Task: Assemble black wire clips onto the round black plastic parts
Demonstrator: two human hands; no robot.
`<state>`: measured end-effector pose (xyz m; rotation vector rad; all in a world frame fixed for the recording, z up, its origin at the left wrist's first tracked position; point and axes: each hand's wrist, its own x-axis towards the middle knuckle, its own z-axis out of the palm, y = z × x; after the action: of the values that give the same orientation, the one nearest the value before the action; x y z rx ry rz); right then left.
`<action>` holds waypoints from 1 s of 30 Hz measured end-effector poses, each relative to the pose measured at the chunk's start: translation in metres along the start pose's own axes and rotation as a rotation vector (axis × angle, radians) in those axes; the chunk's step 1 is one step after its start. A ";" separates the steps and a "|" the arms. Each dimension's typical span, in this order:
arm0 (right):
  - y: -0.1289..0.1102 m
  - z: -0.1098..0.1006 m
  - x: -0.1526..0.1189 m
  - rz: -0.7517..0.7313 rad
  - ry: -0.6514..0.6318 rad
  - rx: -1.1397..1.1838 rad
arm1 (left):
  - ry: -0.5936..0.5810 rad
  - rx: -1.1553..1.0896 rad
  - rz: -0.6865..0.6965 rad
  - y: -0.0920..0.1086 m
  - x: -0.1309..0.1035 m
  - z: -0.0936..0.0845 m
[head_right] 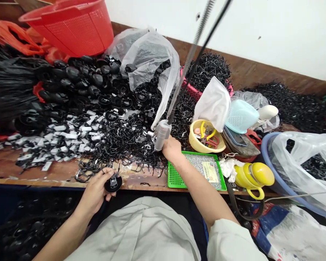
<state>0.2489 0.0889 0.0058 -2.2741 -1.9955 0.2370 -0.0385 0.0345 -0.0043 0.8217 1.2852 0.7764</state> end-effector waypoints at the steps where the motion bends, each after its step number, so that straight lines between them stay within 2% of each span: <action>1: 0.000 0.001 0.001 -0.005 0.025 0.028 | 0.000 -0.004 -0.002 0.000 0.000 0.000; 7: 0.018 -0.011 0.000 0.033 0.171 0.152 | -0.012 -0.018 0.012 -0.001 -0.002 0.000; 11: 0.040 -0.014 -0.011 0.079 0.270 0.523 | -0.010 -0.006 0.016 -0.002 -0.002 -0.001; 13: 0.047 -0.010 -0.020 0.102 0.263 0.649 | -0.014 -0.002 0.014 -0.001 -0.002 -0.002; 19: 0.048 0.001 -0.055 0.161 0.211 0.744 | -0.016 -0.007 0.024 0.003 -0.006 0.000; 23: 0.047 0.005 -0.078 0.232 0.184 0.732 | -0.130 -0.024 0.007 0.009 -0.013 0.014; 26: 0.048 0.005 -0.094 0.222 0.168 0.631 | -0.238 0.005 -0.034 0.010 -0.015 0.031; 28: 0.051 0.002 -0.102 0.213 0.140 0.610 | -0.257 0.021 -0.037 0.007 -0.013 0.041; 30: 0.053 -0.002 -0.107 0.239 0.129 0.705 | -0.245 0.017 -0.023 0.002 -0.009 0.048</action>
<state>0.2877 -0.0246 0.0027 -1.9754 -1.2835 0.6702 0.0080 0.0240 0.0066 0.8851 1.0824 0.6263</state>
